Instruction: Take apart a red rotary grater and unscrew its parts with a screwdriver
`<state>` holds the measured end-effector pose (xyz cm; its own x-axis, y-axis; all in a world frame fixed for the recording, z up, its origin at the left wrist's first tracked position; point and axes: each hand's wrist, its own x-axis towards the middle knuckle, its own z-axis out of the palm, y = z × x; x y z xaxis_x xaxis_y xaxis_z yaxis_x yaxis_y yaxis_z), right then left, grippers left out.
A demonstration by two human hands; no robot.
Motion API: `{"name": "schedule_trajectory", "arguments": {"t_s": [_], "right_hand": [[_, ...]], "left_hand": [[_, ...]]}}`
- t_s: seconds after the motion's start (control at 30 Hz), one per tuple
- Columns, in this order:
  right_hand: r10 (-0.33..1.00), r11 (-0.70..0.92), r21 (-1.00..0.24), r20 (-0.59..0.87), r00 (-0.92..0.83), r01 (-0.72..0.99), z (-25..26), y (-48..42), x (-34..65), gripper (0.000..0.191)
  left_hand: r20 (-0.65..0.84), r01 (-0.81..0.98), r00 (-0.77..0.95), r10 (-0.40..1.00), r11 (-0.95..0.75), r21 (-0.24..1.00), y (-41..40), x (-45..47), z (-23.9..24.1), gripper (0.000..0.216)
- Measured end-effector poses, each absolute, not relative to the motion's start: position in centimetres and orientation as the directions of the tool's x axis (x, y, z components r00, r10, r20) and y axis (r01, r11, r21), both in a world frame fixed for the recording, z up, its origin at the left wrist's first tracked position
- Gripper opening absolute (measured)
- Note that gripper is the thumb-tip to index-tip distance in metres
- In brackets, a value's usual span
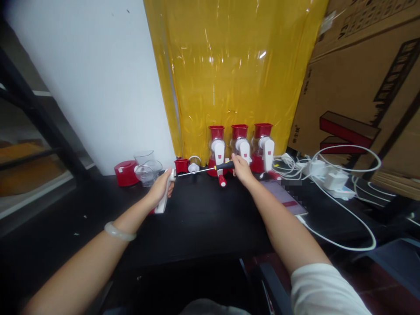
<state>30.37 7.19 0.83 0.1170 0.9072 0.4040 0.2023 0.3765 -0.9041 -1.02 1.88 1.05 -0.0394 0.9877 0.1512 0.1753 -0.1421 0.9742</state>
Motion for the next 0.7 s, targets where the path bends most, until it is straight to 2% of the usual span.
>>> {"name": "schedule_trajectory", "arguments": {"t_s": [0.07,0.2,0.33,0.4,0.53,0.7], "right_hand": [[0.912,0.375,-0.911,0.396,0.106,0.173,0.5,7.5,30.4,0.056],[0.913,0.397,-0.918,0.396,0.096,0.007,0.0,8.3,30.2,0.049],[0.932,0.358,-0.923,0.345,0.109,-0.142,0.0,8.2,29.8,0.050],[0.939,0.344,-0.919,0.339,0.058,-0.194,0.0,8.0,29.7,0.050],[0.935,0.330,-0.916,0.351,-0.057,-0.227,-0.2,7.5,29.7,0.046],[0.933,0.340,-0.909,0.358,-0.034,-0.239,0.1,7.4,29.7,0.046]], "left_hand": [[0.155,0.177,-0.035,0.987,-0.147,0.973,1.9,-1.0,1.0,0.051],[0.155,0.120,-0.029,0.987,-0.151,0.981,1.9,-1.1,1.0,0.051],[0.188,0.058,-0.029,0.982,-0.186,0.981,1.9,-1.2,1.4,0.051],[0.185,0.023,-0.026,0.982,-0.184,0.983,1.9,-1.2,1.5,0.052],[0.146,-0.012,-0.040,0.988,-0.147,0.989,1.8,-1.1,1.7,0.052],[0.141,-0.015,-0.043,0.989,-0.141,0.990,1.8,-1.2,1.7,0.053]]}}
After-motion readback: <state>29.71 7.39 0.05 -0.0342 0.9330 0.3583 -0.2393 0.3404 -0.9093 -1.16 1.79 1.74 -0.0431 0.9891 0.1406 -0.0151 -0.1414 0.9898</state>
